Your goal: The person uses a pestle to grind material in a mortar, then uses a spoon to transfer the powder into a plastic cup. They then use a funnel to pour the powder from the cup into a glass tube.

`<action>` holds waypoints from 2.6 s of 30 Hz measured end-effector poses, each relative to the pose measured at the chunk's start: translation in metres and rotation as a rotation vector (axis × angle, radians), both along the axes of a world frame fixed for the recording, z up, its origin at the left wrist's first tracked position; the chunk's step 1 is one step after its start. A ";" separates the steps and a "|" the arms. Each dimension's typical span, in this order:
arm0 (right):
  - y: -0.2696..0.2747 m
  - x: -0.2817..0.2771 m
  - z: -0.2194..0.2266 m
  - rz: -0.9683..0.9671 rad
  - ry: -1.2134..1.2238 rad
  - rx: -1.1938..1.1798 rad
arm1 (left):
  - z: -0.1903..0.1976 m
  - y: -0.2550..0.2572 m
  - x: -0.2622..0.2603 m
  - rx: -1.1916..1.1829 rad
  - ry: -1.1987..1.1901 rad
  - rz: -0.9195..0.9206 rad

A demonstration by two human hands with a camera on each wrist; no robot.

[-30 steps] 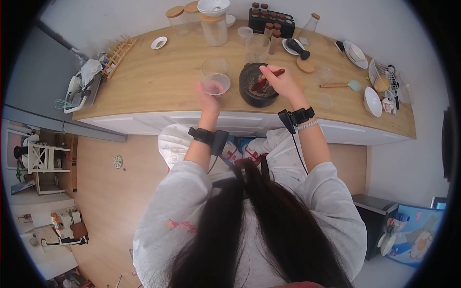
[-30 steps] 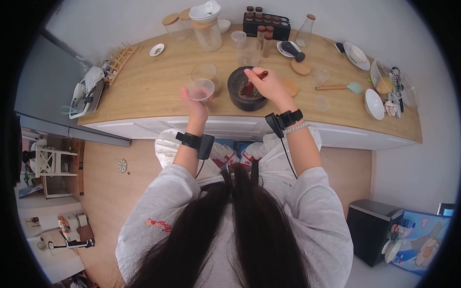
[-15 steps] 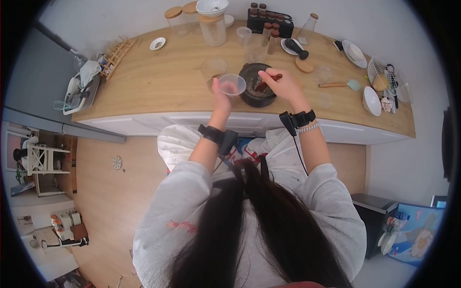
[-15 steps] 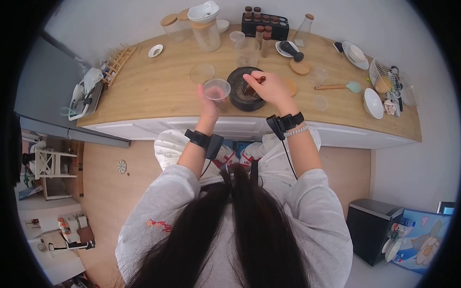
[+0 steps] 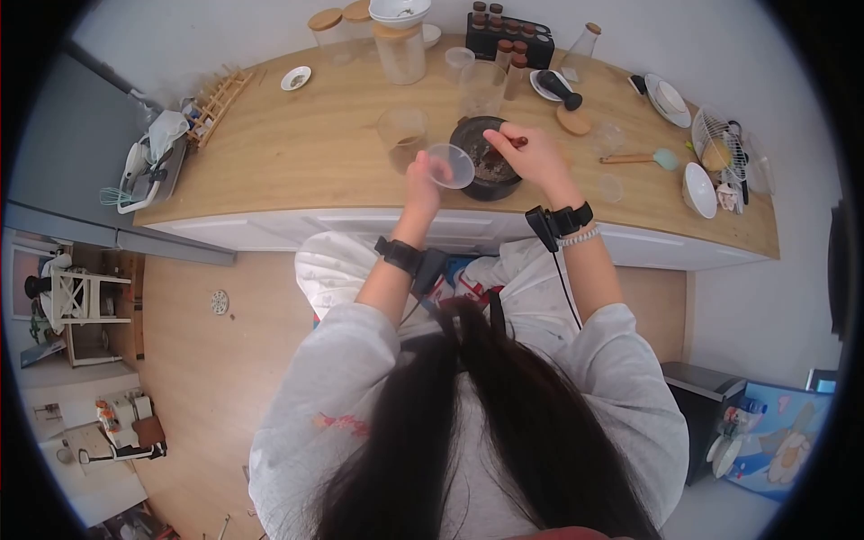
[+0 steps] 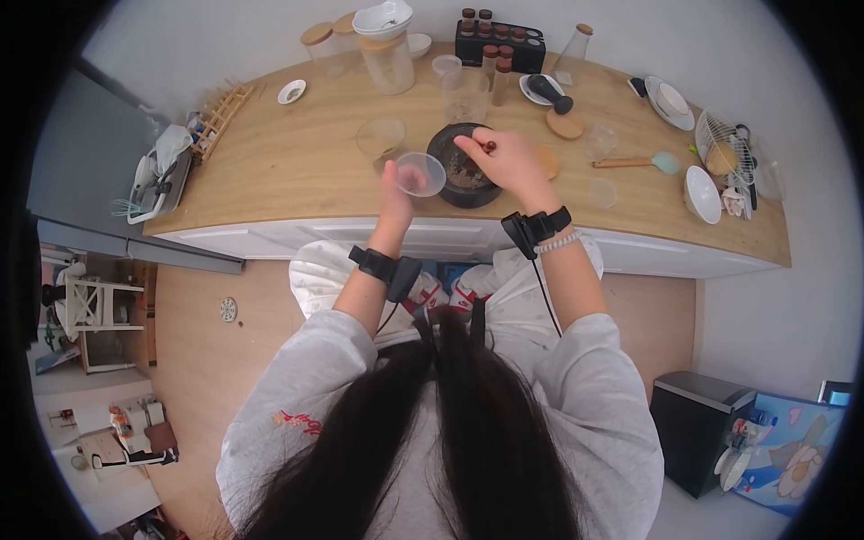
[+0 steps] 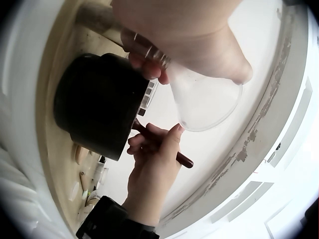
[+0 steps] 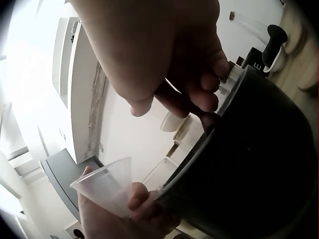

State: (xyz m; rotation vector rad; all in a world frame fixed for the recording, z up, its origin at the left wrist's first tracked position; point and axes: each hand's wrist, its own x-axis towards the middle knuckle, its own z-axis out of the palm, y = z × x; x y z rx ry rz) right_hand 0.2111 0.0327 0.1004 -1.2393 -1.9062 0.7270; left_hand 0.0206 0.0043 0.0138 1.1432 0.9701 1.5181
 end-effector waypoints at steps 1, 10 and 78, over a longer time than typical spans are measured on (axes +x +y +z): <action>-0.005 -0.002 0.004 0.035 -0.057 0.005 | 0.001 -0.001 -0.001 0.039 0.044 0.014; -0.016 -0.034 0.030 -0.022 -0.232 0.062 | 0.025 -0.022 -0.009 -0.054 0.607 0.237; -0.045 -0.028 0.062 0.311 0.424 -0.004 | 0.044 -0.005 -0.007 -0.170 -0.199 -0.060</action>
